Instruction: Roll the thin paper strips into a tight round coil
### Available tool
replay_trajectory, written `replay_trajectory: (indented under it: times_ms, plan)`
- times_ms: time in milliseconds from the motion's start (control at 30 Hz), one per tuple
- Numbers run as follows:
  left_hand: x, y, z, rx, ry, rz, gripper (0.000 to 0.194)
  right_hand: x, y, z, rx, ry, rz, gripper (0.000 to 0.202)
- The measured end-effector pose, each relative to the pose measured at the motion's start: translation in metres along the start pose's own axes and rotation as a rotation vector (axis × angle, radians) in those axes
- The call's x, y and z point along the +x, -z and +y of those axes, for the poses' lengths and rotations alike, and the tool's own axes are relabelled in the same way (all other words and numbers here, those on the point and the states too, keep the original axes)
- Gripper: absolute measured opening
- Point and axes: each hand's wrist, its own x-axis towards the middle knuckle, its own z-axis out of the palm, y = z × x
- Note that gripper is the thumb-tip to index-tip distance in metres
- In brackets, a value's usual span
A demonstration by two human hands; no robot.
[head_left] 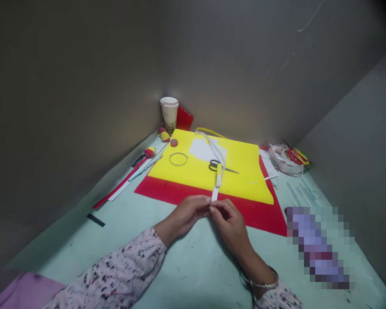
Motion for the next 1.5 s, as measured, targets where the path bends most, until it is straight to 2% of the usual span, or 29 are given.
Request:
replay_trajectory:
  times_ms: [200, 367, 633, 933, 1133, 1500]
  plan:
    - [0.0067, 0.0059, -0.0023, -0.025, 0.068, 0.065, 0.028, -0.0011, -0.0004, 0.0032, -0.103, 0.047, 0.02, 0.013]
    - [0.0078, 0.0018, -0.0051, 0.049, 0.038, 0.146, 0.028, 0.0, 0.0018, 0.0052, -0.226, 0.123, 0.05, 0.009]
    - [0.0067, -0.0021, -0.0041, 0.075, 0.026, 0.206, 0.023, -0.0002, 0.0043, 0.0044, -0.293, 0.177, 0.032, 0.008]
    - [0.0077, -0.0021, -0.0038, 0.116, 0.021, 0.21, 0.019, 0.0003, 0.0072, 0.0051, -0.327, 0.217, -0.008, 0.009]
    - [0.0092, -0.0014, -0.004, 0.136, 0.031, 0.196, 0.014, 0.0011, 0.0066, 0.0067, -0.334, 0.192, -0.025, 0.01]
    - [0.0089, 0.0012, -0.0055, 0.195, 0.02, 0.157, 0.022, -0.0007, 0.0043, 0.01, -0.351, 0.163, -0.056, 0.012]
